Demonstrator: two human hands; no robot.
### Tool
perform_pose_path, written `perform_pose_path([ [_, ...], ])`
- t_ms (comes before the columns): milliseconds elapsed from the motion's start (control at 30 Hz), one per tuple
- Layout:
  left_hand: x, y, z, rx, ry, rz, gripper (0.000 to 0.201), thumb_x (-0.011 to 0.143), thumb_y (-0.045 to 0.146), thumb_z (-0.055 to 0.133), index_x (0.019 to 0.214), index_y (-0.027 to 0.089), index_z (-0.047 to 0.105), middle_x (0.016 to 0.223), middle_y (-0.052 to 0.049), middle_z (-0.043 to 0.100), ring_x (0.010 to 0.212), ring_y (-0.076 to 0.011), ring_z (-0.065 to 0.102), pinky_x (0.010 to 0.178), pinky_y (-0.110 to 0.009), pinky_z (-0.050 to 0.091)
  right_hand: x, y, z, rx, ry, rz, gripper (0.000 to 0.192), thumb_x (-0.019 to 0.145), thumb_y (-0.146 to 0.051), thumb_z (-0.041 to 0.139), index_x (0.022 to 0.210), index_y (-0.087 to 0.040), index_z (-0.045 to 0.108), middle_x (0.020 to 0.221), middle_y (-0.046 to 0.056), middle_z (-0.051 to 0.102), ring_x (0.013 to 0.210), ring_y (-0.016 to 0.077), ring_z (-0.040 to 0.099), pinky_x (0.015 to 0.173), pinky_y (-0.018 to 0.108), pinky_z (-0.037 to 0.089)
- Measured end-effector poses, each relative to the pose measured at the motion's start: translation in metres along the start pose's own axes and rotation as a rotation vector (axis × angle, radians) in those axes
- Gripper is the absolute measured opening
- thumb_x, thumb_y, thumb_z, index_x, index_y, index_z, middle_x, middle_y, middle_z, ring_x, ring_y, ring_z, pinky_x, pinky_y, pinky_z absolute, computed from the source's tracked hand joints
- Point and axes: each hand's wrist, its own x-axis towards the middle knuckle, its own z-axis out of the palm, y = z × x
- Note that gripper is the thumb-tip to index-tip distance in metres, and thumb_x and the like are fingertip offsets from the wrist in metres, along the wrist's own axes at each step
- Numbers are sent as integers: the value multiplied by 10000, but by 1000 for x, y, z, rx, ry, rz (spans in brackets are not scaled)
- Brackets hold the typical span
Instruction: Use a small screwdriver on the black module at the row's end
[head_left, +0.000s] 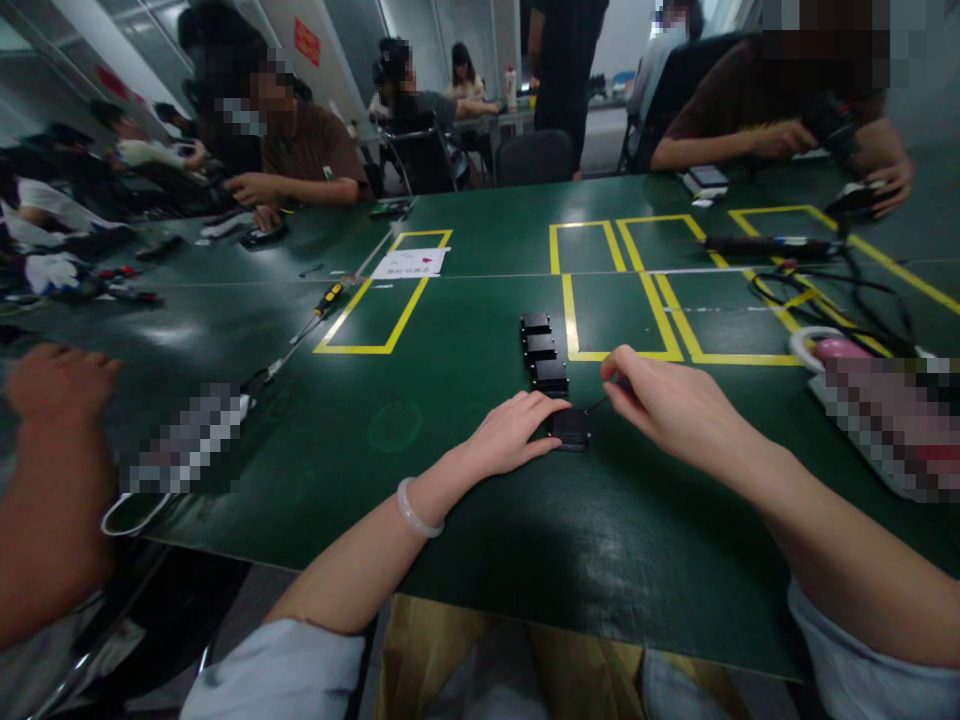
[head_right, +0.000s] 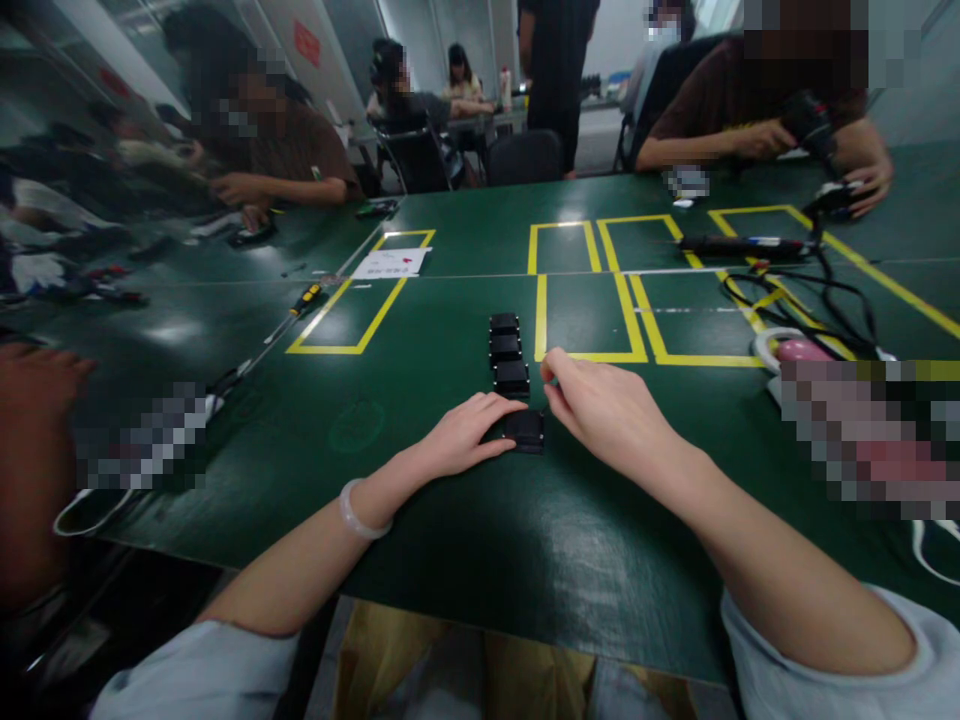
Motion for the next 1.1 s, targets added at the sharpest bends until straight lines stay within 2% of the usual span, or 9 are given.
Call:
perform_pose_path([
  [300, 0, -1, 1, 0, 5, 3, 426, 946, 402, 531, 1335, 262, 427, 1215, -65, 551, 1082, -233, 523, 934, -381, 454, 0, -2, -4, -21, -19, 9, 183, 961, -357, 404, 902, -209, 493, 794, 35, 656, 685, 199, 608, 541, 279, 329],
  [533, 0, 0, 1, 4, 10, 5, 423, 948, 395, 531, 1334, 254, 427, 1202, -63, 557, 1071, -229, 523, 927, -377, 458, 0, -2, -1, 21, 19, -13, 149, 937, -287, 414, 1028, -192, 484, 835, 35, 661, 673, 180, 605, 562, 276, 359],
  [767, 1, 0, 1, 9, 9, 10, 430, 944, 388, 540, 1334, 247, 426, 1213, -65, 555, 1079, -229, 524, 939, -378, 456, 0, -2, -4, 2, -22, 10, 183, 963, -352, 395, 909, -208, 492, 812, 41, 660, 702, 200, 608, 546, 281, 334],
  [1000, 1, 0, 0, -3, 7, 10, 423, 948, 379, 533, 1336, 250, 430, 1211, -73, 555, 1090, -235, 522, 934, -385, 457, 0, -2, -1, 29, 14, -5, 124, 936, -277, 414, 999, -198, 486, 827, 31, 658, 665, 174, 596, 564, 274, 349],
  [1100, 1, -1, 1, -4, 9, 13, 422, 948, 377, 533, 1337, 253, 426, 1209, -71, 556, 1087, -236, 524, 931, -387, 459, 0, -2, -2, 32, 16, 3, 127, 942, -303, 412, 973, -205, 487, 825, 32, 658, 669, 174, 592, 562, 273, 346],
])
